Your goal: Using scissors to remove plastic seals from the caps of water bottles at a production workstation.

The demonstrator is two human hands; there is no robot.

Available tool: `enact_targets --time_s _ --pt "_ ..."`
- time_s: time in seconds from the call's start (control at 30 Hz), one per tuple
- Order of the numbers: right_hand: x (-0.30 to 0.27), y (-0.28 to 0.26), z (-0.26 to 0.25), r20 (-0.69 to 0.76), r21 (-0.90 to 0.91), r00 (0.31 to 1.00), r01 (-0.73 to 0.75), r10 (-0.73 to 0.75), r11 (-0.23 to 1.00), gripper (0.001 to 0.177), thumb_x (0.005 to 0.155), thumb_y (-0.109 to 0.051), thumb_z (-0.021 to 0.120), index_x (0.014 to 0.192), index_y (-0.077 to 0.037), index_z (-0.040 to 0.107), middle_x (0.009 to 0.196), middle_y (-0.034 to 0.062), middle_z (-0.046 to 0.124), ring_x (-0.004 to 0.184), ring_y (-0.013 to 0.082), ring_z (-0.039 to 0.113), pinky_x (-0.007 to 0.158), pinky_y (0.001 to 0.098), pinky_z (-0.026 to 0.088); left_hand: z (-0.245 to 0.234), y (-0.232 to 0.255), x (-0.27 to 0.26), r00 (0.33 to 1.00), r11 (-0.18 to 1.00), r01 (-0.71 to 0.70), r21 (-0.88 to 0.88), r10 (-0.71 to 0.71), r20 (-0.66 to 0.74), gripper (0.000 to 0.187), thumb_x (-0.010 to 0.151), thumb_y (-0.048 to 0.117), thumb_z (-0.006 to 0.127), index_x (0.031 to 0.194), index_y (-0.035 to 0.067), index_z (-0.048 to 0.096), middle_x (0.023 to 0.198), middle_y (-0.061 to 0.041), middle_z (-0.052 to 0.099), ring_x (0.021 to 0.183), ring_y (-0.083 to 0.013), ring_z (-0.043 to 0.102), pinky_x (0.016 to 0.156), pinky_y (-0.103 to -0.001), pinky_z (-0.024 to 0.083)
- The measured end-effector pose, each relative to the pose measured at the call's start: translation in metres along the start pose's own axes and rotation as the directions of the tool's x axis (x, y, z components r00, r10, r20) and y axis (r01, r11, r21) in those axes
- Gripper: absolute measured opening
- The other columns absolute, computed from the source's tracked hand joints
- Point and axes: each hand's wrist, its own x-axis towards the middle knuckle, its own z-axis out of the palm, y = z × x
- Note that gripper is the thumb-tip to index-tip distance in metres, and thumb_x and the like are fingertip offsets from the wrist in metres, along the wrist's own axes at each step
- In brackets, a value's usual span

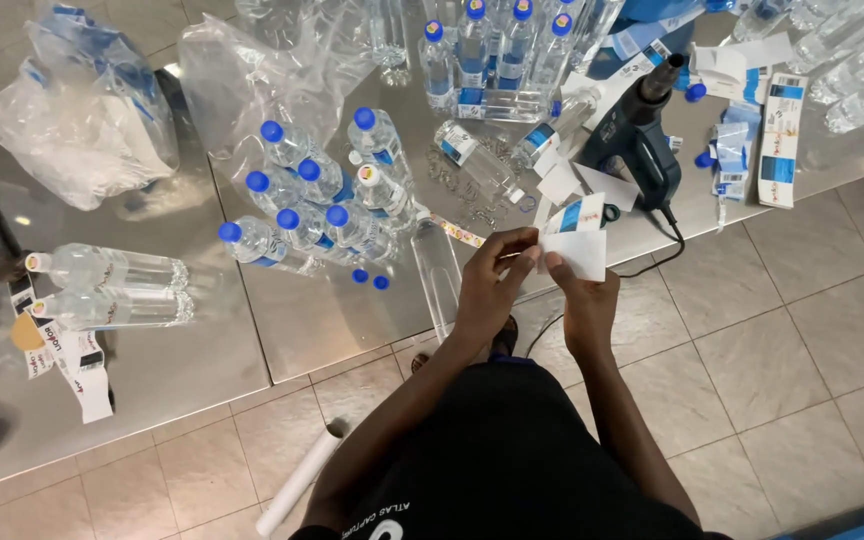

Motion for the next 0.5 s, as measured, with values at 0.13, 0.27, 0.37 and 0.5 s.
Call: enact_targets --time_s 0.13,0.27,0.37,0.5 --pt "-0.007 -0.011 0.002 0.062 0.094 0.998 -0.006 0.000 0.996 0.022 0.097 -0.014 0.088 0.112 0.000 0.081 0.100 0.0107 0.079 0.099 0.0141 0.069 0.101 0.0455 0.058 -0.011 -0.012 0.000 0.994 0.986 0.109 -0.126 -0.109 0.007 0.034 0.103 0.018 0.081 0.133 0.002 0.075 0.122 -0.018 0.077 0.118 -0.0245 0.073 0.098 -0.038 0.061" --pt "-0.005 0.002 -0.008 0.119 0.179 0.993 -0.020 -0.002 0.984 0.023 0.096 -0.006 0.087 0.114 0.004 0.078 0.099 0.0149 0.078 0.102 0.0174 0.069 0.100 0.0490 0.059 -0.015 -0.026 -0.005 0.983 0.942 0.180 -0.285 -0.182 0.020 0.032 0.100 0.015 0.086 0.128 0.001 0.078 0.114 -0.017 0.079 0.109 -0.0183 0.074 0.094 -0.035 0.063" --pt "-0.009 -0.003 -0.005 0.126 0.260 0.992 -0.043 0.011 0.965 0.022 0.096 -0.004 0.085 0.115 0.005 0.077 0.101 0.0153 0.078 0.104 0.0193 0.071 0.100 0.0502 0.062 -0.016 -0.012 -0.008 0.969 0.902 0.243 -0.357 -0.244 0.043 0.031 0.098 0.013 0.087 0.125 -0.001 0.079 0.109 -0.016 0.080 0.101 -0.0158 0.075 0.094 -0.034 0.064" --pt "-0.007 0.002 -0.005 0.135 0.340 0.988 -0.114 0.072 0.933 0.025 0.096 -0.001 0.081 0.120 0.004 0.076 0.104 0.0142 0.078 0.106 0.0206 0.074 0.099 0.0483 0.064 -0.022 -0.044 -0.007 0.959 0.862 0.278 -0.424 -0.271 0.078 0.030 0.098 0.012 0.087 0.123 -0.002 0.079 0.107 -0.016 0.080 0.101 -0.0180 0.078 0.093 -0.034 0.065"
